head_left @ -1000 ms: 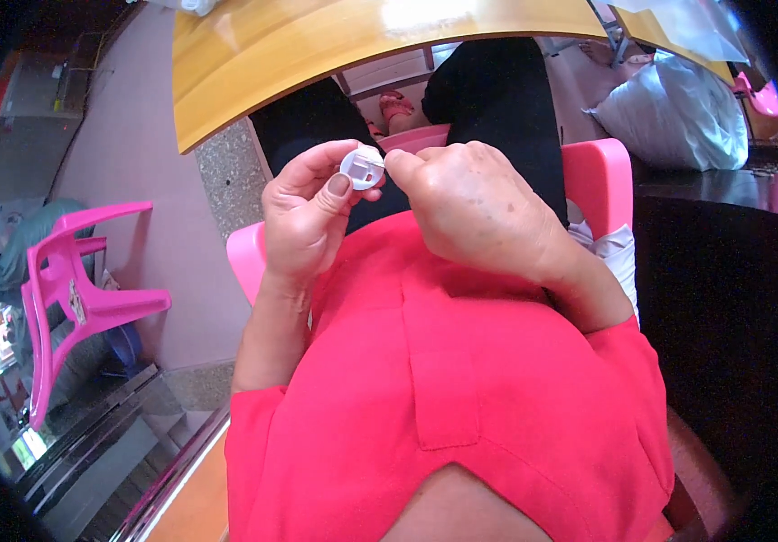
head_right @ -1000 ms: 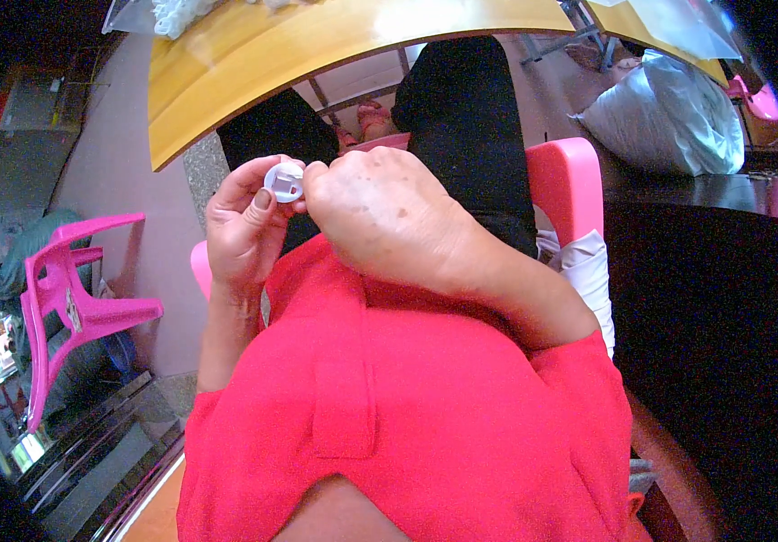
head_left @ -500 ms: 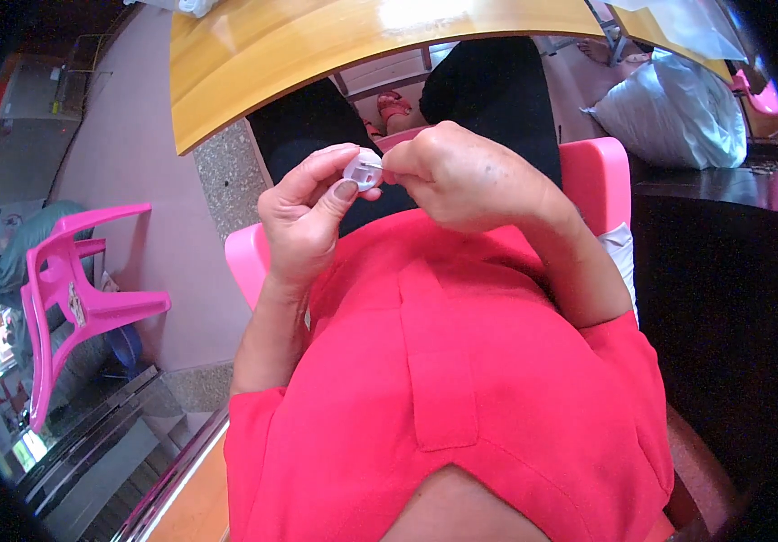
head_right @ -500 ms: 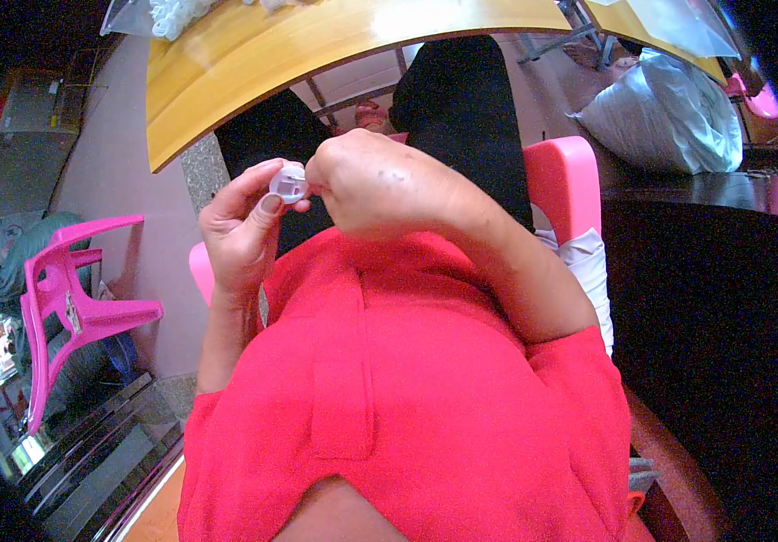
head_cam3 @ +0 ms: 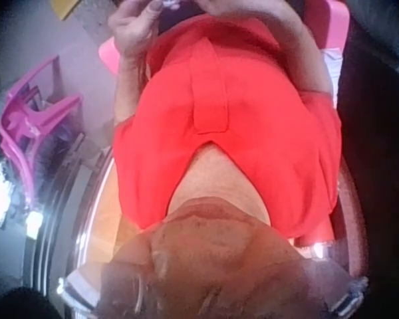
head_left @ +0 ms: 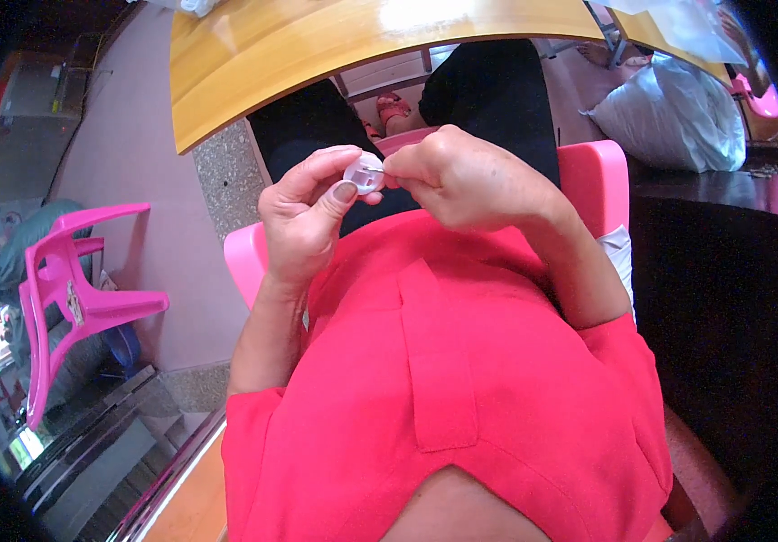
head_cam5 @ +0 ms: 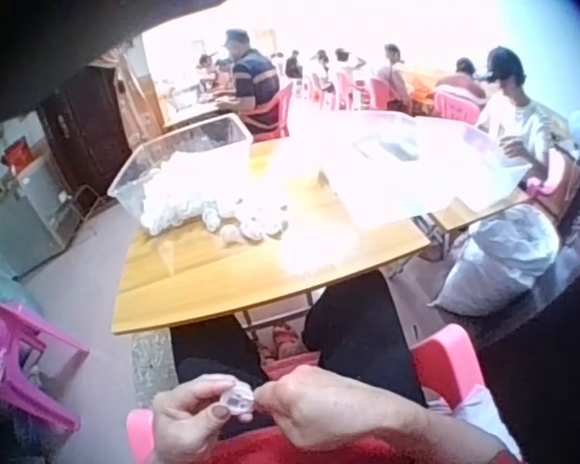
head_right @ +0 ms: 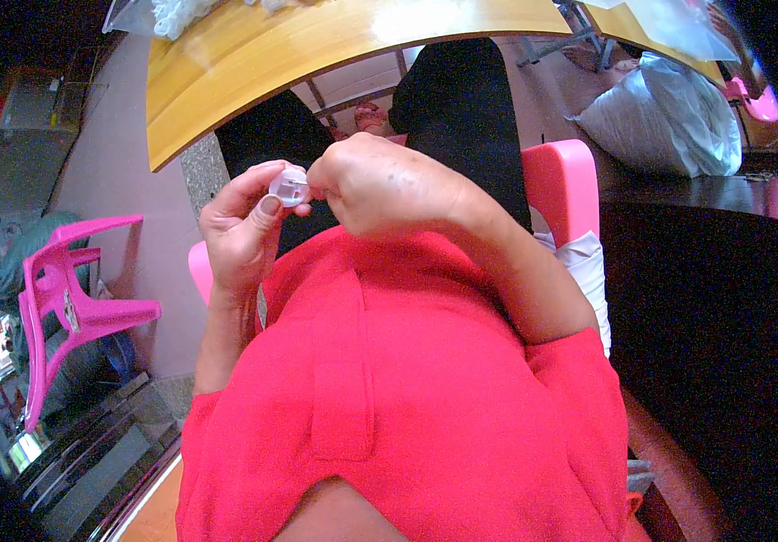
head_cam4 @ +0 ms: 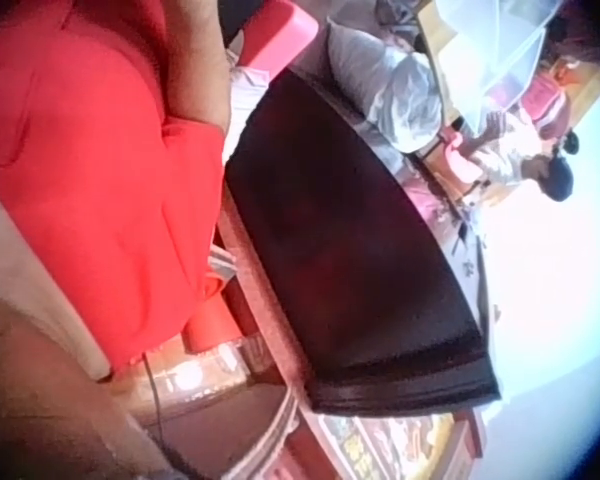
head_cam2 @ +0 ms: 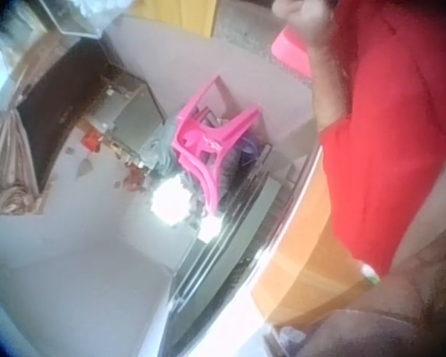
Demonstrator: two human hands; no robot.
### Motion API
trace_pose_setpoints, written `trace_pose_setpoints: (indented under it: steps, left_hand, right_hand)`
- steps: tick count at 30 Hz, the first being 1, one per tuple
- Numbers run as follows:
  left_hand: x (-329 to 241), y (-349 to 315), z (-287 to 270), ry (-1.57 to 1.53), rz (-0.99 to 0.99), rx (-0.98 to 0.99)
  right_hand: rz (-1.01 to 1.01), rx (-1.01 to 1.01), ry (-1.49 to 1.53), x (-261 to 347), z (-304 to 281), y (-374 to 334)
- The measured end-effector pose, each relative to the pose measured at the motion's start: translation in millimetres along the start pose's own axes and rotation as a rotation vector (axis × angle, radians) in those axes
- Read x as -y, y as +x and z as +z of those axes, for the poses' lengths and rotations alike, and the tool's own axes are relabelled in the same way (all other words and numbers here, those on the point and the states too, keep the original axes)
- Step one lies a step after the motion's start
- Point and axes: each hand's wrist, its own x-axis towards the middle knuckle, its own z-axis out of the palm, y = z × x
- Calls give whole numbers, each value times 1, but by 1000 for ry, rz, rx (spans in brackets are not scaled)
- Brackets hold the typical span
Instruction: The person picks up a white plastic component and uses a small metal tool to poke through its center. After repeating this on several pieces, they reach into a clear plastic bin to retrieve more components and continue the process.
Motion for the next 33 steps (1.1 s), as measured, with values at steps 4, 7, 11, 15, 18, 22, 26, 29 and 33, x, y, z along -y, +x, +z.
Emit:
trace_pose_setpoints:
  steps: [4,7,11,15,18,22,26,29,33]
  left_hand:
    - [1,1,-1,-39,-33,2]
    - [4,3,0,-124,-89,-27]
    - [-3,8,1,-225,-71,-65]
    - [-3,7,-2,-224,-51,-98]
    - [-5,8,-4,-226,-12,-86]
    - [-4,7,-7,-252,-17,-45]
    - [-4,7,-6,-240,-27,-68]
    - [-5,7,-5,-267,-28,-89]
    - [-4,7,-5,-274,-31,-86]
  right_hand:
    - [33,-19,-246,17,6,-4]
    - [135,-88,-446,24,10,-8]
    - [164,-187,-296,22,4,-9]
    - [84,-236,-129,23,9,-8]
    - [91,-261,-55,24,14,-4]
    - [110,-270,71,26,17,-2]
    - [150,-249,131,19,23,0]
    - [164,-234,142,17,25,1]
    - [157,-245,144,16,27,2]
